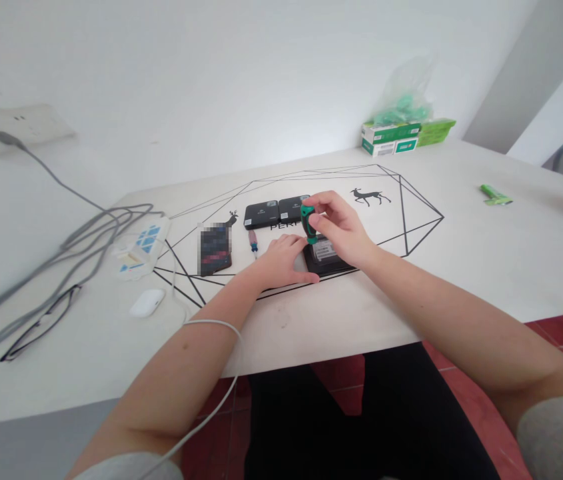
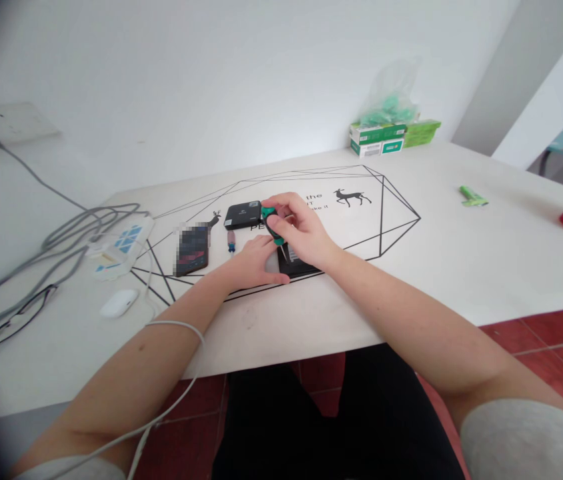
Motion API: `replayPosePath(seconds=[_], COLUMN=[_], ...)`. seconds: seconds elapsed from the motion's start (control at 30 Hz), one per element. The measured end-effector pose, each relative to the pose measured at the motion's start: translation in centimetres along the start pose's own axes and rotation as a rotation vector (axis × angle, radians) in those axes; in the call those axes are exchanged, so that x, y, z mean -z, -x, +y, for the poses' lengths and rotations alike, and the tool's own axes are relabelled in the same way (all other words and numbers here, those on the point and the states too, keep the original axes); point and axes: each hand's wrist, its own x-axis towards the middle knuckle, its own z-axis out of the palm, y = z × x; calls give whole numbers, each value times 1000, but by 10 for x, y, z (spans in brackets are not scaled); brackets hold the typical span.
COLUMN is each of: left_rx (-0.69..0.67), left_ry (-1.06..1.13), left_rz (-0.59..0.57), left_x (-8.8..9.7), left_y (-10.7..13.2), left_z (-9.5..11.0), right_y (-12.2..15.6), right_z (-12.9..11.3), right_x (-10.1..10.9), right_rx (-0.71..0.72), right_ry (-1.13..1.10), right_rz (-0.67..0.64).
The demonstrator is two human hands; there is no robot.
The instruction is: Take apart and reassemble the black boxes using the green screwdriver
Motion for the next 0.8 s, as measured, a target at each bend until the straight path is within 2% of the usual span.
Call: replayPosePath(seconds=[0.2, 0.33, 0.6, 0.8], left_rx=[7, 9, -13, 3], left_ry=[-17, -11, -9, -8], left_rz=[-4, -5, -6, -10], left_x=[0, 1, -1, 0], left_y=[0, 1, 0, 1], left_z=[1, 1, -3, -1], right_y=[-1, 0, 0, -1], right_z=[-7, -5, 4, -1], right_x=[1, 0, -2, 1], right_rx=[-98, -135, 1, 14], right_ry=[-160, -191, -28, -18], right_rz=[0, -16, -21, -54])
